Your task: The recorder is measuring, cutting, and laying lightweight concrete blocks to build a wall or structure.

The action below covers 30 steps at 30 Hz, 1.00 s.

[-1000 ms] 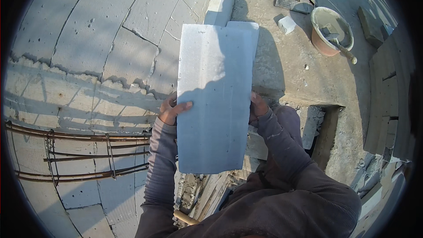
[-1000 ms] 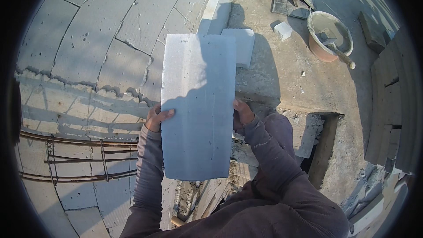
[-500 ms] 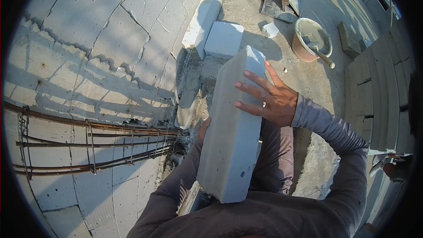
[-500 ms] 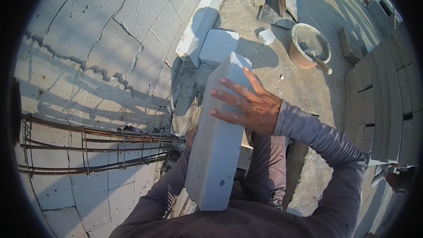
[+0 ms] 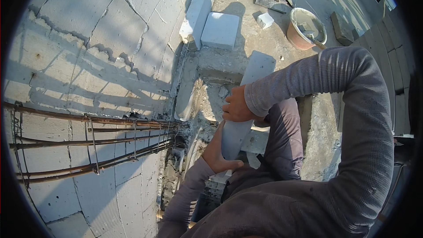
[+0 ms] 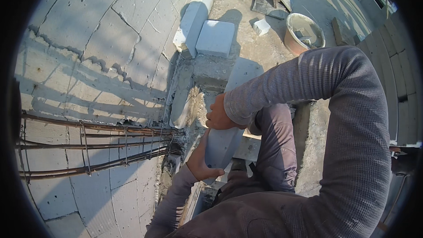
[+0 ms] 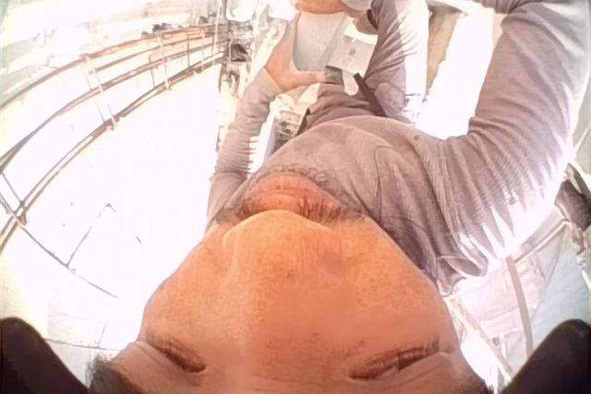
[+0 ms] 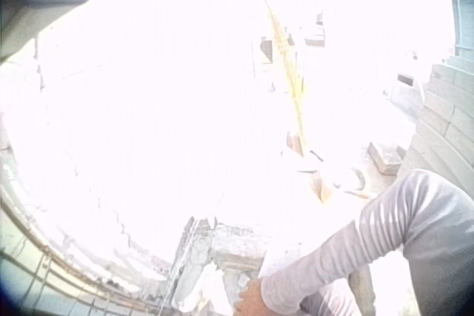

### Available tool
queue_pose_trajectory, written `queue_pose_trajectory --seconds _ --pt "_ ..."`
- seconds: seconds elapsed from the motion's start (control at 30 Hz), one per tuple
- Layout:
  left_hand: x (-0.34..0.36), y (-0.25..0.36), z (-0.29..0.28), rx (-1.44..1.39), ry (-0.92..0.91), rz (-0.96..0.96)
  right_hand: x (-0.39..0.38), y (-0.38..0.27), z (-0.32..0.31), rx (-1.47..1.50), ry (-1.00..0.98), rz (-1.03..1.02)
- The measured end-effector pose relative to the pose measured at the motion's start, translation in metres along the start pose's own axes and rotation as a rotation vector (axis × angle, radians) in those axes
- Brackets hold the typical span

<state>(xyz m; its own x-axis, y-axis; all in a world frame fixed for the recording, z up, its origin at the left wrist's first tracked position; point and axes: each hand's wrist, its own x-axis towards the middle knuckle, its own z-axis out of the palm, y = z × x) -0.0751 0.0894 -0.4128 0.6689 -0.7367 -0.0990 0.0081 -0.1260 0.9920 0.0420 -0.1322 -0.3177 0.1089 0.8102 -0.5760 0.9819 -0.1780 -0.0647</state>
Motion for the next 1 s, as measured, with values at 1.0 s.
queue_pose_trajectory --seconds 1.0 --pt "0.141 0.142 -0.182 1.405 0.859 -0.635 0.024 0.029 0.225 0.815 0.957 1.063"
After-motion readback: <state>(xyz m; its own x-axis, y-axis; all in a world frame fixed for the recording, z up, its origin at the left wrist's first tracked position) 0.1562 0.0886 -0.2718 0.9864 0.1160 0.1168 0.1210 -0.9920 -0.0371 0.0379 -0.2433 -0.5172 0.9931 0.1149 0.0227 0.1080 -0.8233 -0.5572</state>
